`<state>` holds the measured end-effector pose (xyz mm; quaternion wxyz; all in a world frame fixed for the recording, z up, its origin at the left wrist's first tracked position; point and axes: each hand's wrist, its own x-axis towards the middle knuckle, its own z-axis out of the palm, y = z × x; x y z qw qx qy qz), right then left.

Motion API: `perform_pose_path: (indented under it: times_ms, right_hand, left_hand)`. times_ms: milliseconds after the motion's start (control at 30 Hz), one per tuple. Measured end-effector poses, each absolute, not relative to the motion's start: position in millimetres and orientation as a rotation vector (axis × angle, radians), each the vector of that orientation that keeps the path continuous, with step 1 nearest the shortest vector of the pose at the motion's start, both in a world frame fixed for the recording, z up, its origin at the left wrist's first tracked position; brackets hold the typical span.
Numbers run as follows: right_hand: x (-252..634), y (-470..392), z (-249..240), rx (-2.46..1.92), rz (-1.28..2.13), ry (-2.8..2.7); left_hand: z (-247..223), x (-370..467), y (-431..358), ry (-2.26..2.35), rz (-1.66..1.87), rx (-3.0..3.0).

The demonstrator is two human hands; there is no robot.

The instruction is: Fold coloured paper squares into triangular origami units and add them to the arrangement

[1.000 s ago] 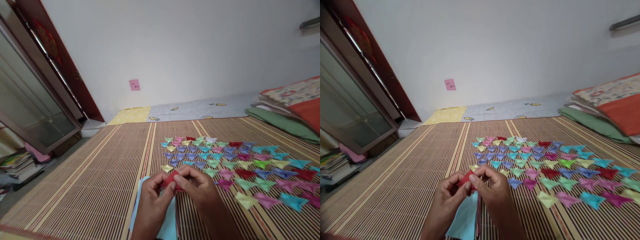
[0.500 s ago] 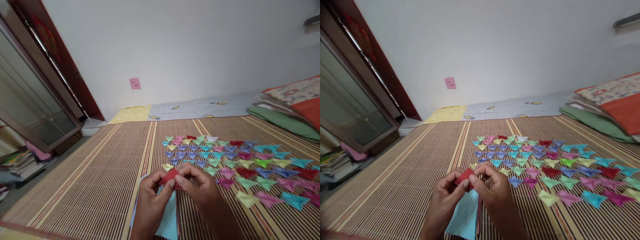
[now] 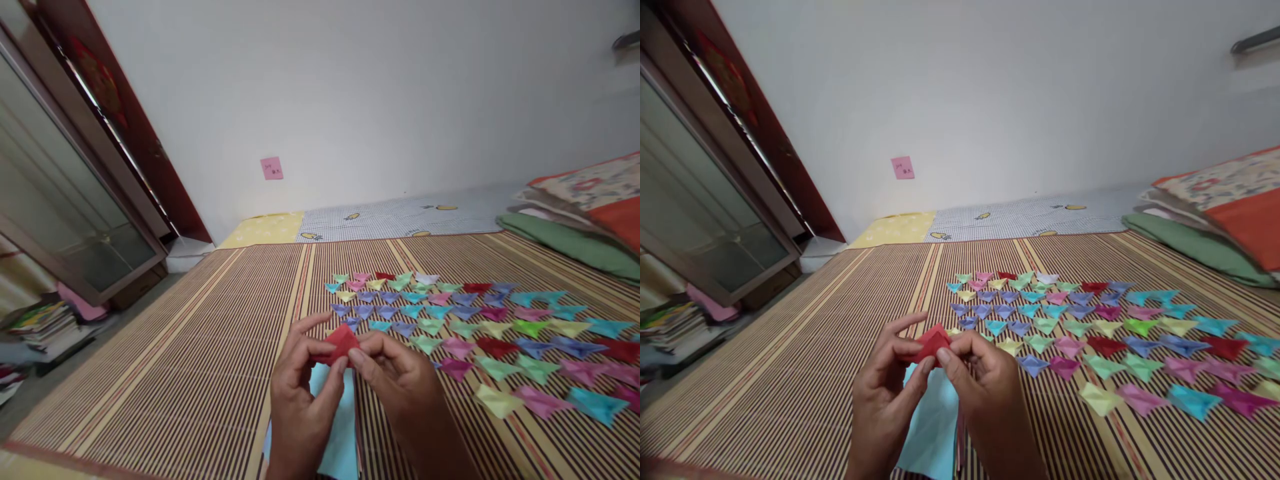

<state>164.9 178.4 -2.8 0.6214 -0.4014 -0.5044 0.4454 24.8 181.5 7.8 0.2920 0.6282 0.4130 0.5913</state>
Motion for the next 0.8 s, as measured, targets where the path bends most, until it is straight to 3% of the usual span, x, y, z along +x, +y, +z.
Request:
perform_pose_path:
  times_ms: [367,800]
  right_hand:
    - [163.9,174.2,4.6,-1.036,0.726,-1.24]
    - [162.4,172.2,3.8,-1.072,0.698,-1.25]
  left_hand:
    - [8.4,25.8,187.1,1.047,1.566,1.189]
    - [10.1,29.5,185.5,1.02,1.598,1.121]
